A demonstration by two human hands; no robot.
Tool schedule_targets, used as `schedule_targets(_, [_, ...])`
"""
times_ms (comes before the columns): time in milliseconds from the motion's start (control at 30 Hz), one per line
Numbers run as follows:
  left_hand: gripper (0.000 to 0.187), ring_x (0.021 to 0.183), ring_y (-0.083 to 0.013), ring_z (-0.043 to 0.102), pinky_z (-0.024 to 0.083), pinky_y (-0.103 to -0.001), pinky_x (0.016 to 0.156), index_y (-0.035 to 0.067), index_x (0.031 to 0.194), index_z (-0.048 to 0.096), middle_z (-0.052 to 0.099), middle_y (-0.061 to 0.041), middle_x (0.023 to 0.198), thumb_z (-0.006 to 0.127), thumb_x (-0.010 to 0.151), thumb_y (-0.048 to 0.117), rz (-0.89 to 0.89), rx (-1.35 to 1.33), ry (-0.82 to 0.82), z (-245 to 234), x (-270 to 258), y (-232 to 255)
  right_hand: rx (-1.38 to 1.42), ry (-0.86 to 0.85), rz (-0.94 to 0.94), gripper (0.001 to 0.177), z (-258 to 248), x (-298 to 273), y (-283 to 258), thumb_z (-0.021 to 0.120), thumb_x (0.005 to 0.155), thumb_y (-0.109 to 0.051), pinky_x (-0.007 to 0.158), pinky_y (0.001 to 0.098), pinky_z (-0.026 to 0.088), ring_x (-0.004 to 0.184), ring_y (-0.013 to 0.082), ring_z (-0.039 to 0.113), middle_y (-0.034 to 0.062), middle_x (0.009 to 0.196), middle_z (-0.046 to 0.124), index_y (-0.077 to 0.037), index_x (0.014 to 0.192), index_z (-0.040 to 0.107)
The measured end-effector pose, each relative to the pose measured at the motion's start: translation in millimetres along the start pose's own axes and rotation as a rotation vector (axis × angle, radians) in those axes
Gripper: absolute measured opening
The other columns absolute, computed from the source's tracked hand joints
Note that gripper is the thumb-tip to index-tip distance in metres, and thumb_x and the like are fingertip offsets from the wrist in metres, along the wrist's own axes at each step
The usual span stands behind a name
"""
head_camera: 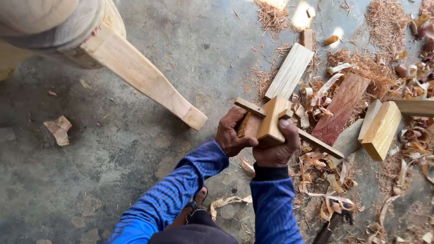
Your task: The recorder uses a woodworking marking gauge to mark precise lines on several wood blocks.
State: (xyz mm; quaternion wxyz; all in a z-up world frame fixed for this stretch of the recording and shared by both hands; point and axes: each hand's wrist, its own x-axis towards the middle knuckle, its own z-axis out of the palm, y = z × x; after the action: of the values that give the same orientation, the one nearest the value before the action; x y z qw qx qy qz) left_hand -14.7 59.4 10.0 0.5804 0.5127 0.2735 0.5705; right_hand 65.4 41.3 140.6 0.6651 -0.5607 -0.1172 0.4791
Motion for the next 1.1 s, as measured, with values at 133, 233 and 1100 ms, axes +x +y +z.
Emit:
schedule_targets(133, [0.109, 0.124, -0.0250, 0.064, 0.052, -0.037, 0.109, 0.001, 0.148, 0.054, 0.065, -0.014, 0.132, 0.076, 0.073, 0.078, -0.134, -0.055, 0.054, 5, 8, -12, 0.010, -0.101, -0.093, 0.061, -6, -11, 10, 0.066, 0.080, -0.029, 0.091, 0.0351, 0.054, 0.106, 0.0251, 0.061, 0.0108, 0.114, 0.061, -0.001, 0.132, 0.054])
schedule_targets(233, [0.103, 0.124, -0.0247, 0.063, 0.052, -0.036, 0.109, 0.002, 0.144, 0.058, 0.064, -0.014, 0.131, 0.079, 0.074, 0.075, -0.085, -0.052, 0.036, -5, 8, -2, -0.003, -0.085, -0.037, 0.062, 12, -2, 2, 0.064, 0.076, -0.032, 0.088, 0.0361, 0.057, 0.104, 0.0260, 0.063, 0.0115, 0.111, 0.062, -0.001, 0.129, 0.055])
schedule_targets(1100, [0.092, 0.142, -0.0400, 0.053, 0.045, -0.042, 0.113, -0.002, 0.155, 0.038, 0.052, -0.027, 0.152, 0.038, 0.101, 0.073, -0.332, 0.043, -0.047, -23, -56, 76, 0.158, 0.092, 0.239, 0.053, -19, -40, 36, 0.069, 0.079, -0.031, 0.095, 0.0391, 0.056, 0.102, 0.0269, 0.068, 0.0099, 0.110, 0.070, -0.003, 0.124, 0.063])
